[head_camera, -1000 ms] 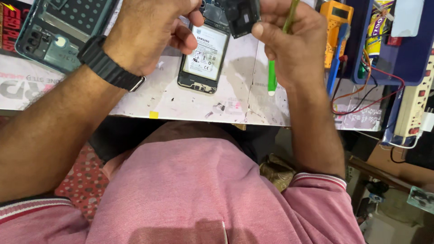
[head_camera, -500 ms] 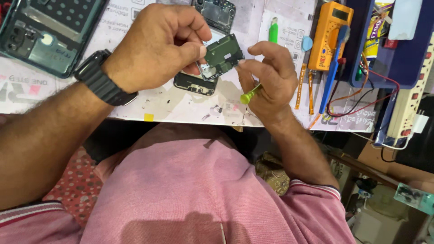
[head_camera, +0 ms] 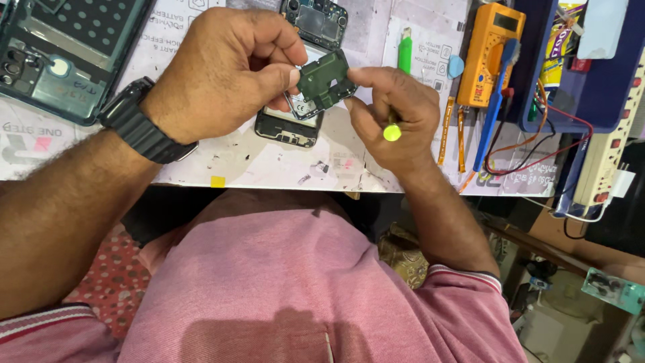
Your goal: The person cleans the internal components of a disassembled smartphone. They use a green utility knife to scrape residue from the battery area and a blue toothbrush to scrub the motherboard and other internal parts after applying a cleaning liquid.
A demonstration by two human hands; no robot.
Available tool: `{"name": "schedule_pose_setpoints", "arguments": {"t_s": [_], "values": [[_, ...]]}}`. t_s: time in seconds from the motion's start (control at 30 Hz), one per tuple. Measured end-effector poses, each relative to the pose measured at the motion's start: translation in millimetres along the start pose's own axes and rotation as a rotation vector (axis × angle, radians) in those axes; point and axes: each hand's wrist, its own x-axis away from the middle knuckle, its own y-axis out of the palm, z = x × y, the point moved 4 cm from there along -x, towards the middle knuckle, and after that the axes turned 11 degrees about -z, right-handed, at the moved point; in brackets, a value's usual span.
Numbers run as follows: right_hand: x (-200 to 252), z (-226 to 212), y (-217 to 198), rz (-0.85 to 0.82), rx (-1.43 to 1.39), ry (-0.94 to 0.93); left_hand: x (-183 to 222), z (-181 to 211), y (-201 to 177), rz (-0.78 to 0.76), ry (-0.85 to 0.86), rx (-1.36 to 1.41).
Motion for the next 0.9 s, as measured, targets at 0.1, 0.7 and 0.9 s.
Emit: {"name": "schedule_pose_setpoints", "arguments": {"t_s": [0.1, 0.7, 0.9], "values": [[-1.9, -1.9, 2.9, 0.016, 0.057, -0.037, -0.5, 1.4, -0.9, -0.012, 0.009, 0.001], [-3.9, 42.9, -85.0, 0.403, -0.546, 0.057, 9.2, 24.1, -25.7, 0.369, 0.091, -0.071], [-6.7, 49.1, -67.7, 0.281, -0.716, 0.122, 7.9, 25.9, -23.7, 0.381, 0.106, -0.021]]}}
